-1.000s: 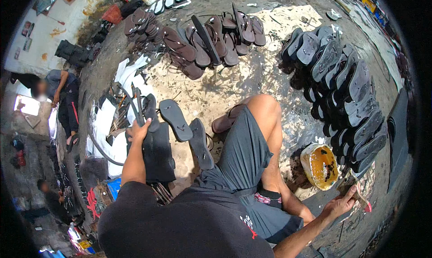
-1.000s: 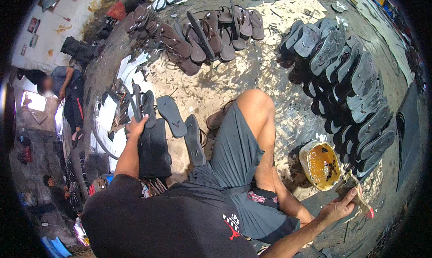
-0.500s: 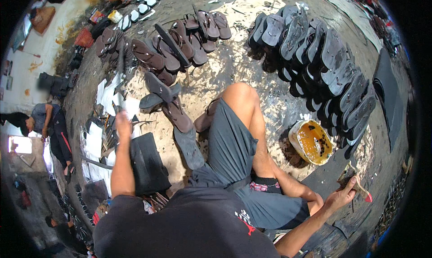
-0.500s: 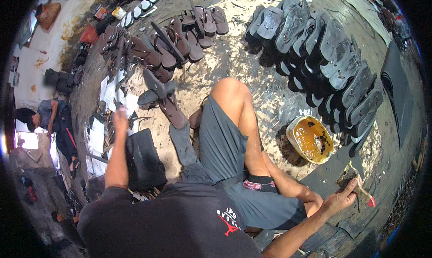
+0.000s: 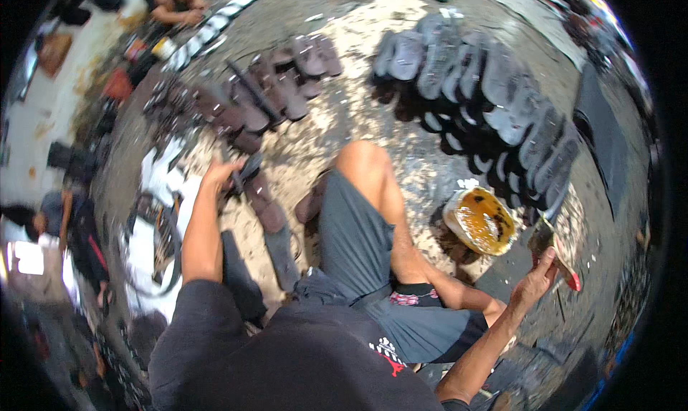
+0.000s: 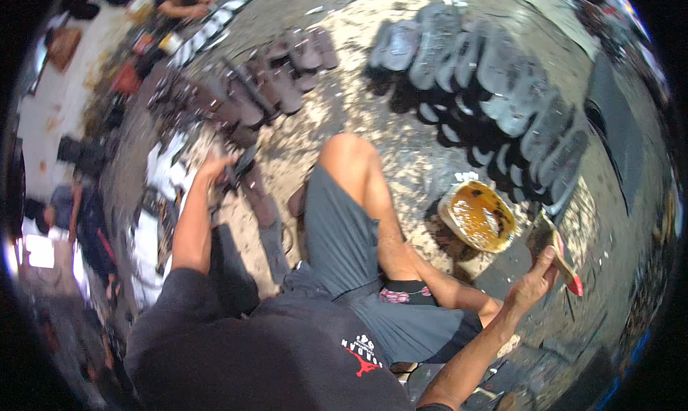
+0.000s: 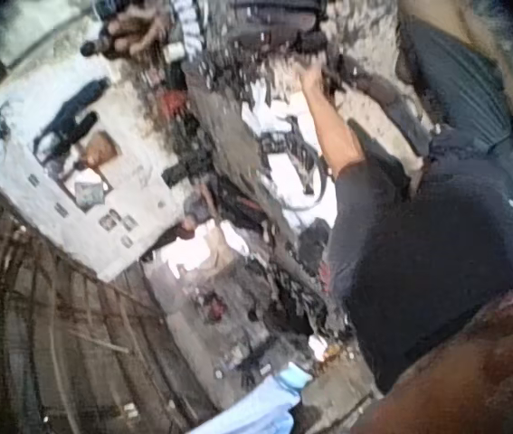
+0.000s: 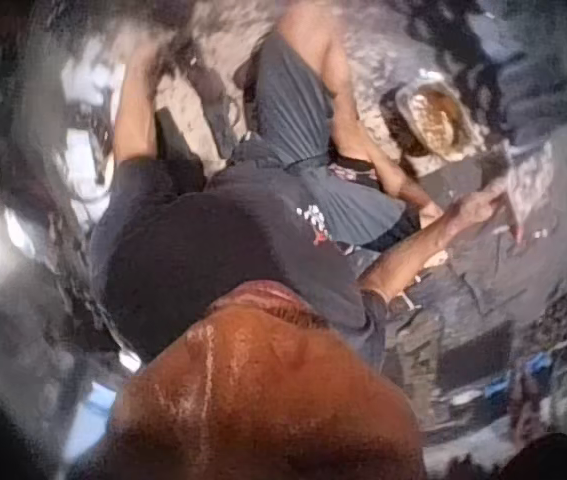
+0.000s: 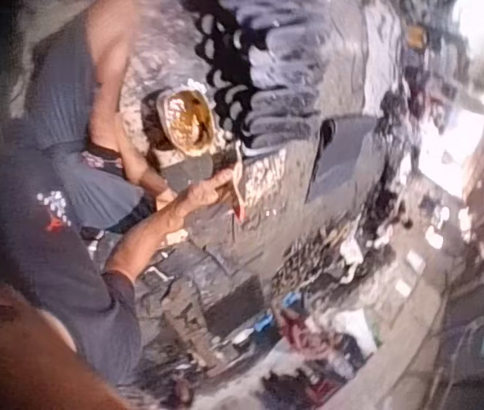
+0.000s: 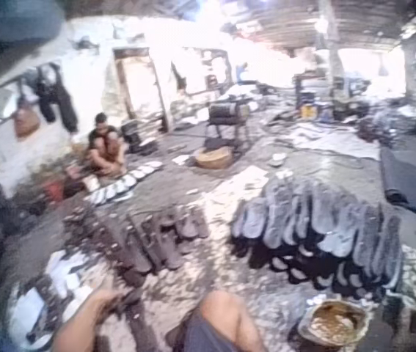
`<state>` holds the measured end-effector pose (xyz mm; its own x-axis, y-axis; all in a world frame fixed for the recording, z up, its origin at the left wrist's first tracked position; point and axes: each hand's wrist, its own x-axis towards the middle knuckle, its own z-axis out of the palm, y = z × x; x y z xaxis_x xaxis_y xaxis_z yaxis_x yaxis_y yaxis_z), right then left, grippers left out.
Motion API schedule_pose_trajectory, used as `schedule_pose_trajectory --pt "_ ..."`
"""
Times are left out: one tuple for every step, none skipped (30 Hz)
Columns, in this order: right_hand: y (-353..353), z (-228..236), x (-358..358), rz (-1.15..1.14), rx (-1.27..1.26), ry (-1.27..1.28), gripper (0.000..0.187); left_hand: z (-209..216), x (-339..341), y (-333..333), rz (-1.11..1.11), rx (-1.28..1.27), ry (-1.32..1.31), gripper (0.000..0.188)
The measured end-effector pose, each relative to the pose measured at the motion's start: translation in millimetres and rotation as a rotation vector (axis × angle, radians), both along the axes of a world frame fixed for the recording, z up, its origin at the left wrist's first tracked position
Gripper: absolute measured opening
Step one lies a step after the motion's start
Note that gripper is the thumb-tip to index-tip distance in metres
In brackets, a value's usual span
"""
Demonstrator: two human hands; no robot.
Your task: The person sits on the ground and repeatedly applies a brownish substance to the soles of black flip-flops using a brush. They dip the brush into a container, paint each sole, and place the finished flip-flop into a growing pile.
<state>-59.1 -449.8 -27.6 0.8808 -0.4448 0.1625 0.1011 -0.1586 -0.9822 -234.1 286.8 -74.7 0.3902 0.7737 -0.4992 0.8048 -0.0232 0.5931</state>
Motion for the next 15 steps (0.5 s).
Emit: schedule_pose_trajectory --pt "-10 -1 -1 0.051 -0.037 -0.006 0.045 -23 -42 36 -0.067 -0.006 -0.239 0.102" --pt "-22 3 -12 -0.011 -0.037 -0.013 0.044 -31 -36 14 -0.066 0.201 -0.308 0.068" --pt "-33 6 -26 -0.086 -0.035 -0.019 0.042 -21 -29 -12 0.059 0.077 -0.458 0.067" --pt "-37 3 -29 -0.066 -0.089 0.045 0.042 -17 -44 -13 0.26 -0.162 -0.678 0.083" --pt "-42 0 -32 -0.073 -0.168 0.134 0.041 -5 -38 -51 0.294 -0.116 -0.853 0.08" --pt "-23 3 -24 -0.028 -0.224 0.241 0.04 30 -31 -105 0.305 -0.099 -0.875 0.076" --pt "-5 2 -10 0.097 -0.27 0.299 0.039 44 -35 -129 0.205 -0.214 -0.914 0.074" --pt "7 -8 4 0.212 -0.277 0.385 0.034 53 -21 -169 0.082 -0.301 -0.963 0.069" --pt "17 -31 16 0.288 -0.346 0.391 0.034 57 -12 -197 -0.096 -0.547 -0.963 0.06" --pt "33 -32 30 0.39 -0.543 0.323 0.033 44 -9 -207 -0.222 -0.482 -0.918 0.057" --pt "36 -51 38 0.368 -0.789 0.25 0.027 27 -6 -213 -0.356 -0.411 -0.889 0.053" --pt "40 -58 46 0.39 -0.912 0.216 0.021 13 -4 -214 -0.489 -0.37 -0.811 0.047" --pt "44 -60 51 0.432 -0.894 0.242 0.017 14 -1 -220 -0.594 -0.274 -0.755 0.043" --pt "43 -60 50 0.41 -1.011 0.212 0.018 17 3 -227 -0.628 -0.192 -0.792 0.038" --pt "41 -62 47 0.388 -1.121 0.189 0.018 29 11 -240 -0.663 -0.108 -0.822 0.032"
